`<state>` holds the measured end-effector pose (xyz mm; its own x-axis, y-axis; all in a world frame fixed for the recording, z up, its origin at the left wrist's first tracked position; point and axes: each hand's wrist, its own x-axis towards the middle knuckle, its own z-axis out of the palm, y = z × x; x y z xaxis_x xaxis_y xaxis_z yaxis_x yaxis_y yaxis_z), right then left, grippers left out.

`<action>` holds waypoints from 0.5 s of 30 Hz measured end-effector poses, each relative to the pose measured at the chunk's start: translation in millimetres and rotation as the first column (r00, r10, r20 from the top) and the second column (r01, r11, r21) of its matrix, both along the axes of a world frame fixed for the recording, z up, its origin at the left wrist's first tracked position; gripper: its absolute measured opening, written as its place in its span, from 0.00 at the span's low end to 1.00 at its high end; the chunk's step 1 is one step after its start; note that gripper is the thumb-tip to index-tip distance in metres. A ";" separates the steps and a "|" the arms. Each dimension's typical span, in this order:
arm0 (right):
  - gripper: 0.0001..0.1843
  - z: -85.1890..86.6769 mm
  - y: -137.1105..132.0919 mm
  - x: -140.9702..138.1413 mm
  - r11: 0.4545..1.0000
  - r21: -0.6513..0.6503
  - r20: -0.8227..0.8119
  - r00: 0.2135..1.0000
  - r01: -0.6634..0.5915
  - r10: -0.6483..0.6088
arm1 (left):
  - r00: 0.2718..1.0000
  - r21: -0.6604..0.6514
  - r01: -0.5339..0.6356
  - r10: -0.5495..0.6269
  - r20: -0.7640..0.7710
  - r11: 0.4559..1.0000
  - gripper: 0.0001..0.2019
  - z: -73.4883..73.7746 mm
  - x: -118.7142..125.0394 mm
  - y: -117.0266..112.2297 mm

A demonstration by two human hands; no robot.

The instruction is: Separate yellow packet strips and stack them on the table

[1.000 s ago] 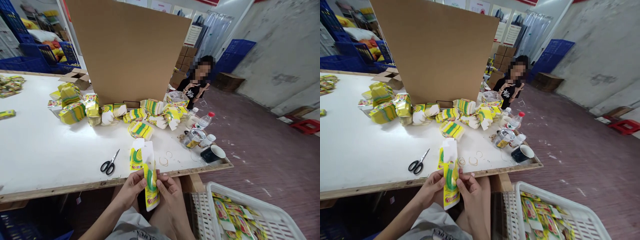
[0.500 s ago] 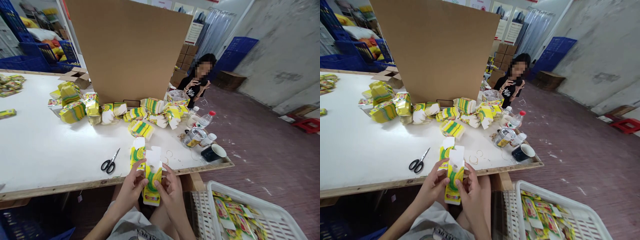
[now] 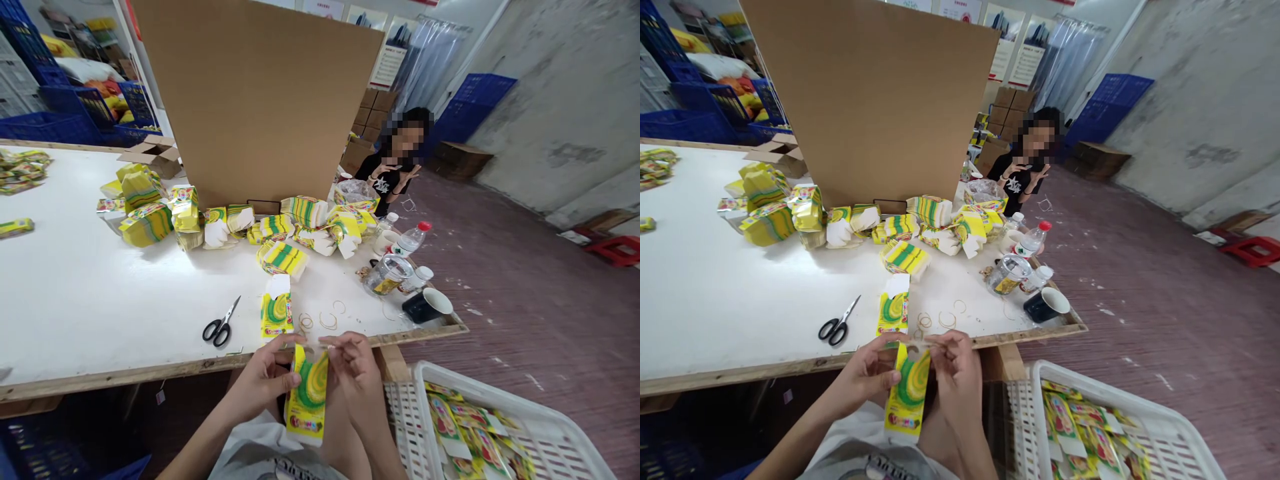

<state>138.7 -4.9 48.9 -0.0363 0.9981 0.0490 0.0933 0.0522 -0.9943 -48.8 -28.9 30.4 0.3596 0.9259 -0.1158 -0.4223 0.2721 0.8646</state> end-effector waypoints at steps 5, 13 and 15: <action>0.22 8.0 2.4 2.0 0.975 -0.169 0.016 0.989 -0.145 0.150 | 0.978 0.096 -0.110 0.125 -0.166 0.989 0.23 -3.2 4.6 2.0; 0.19 0.6 1.3 -7.2 0.992 -0.070 0.358 0.925 -0.110 0.127 | 0.989 0.054 -0.047 0.054 -0.138 0.997 0.28 3.9 4.0 -0.8; 0.20 -2.0 0.3 -9.4 0.988 -0.069 0.363 0.919 -0.136 0.152 | 0.994 0.030 -0.050 0.052 -0.097 0.998 0.30 4.2 4.1 -0.9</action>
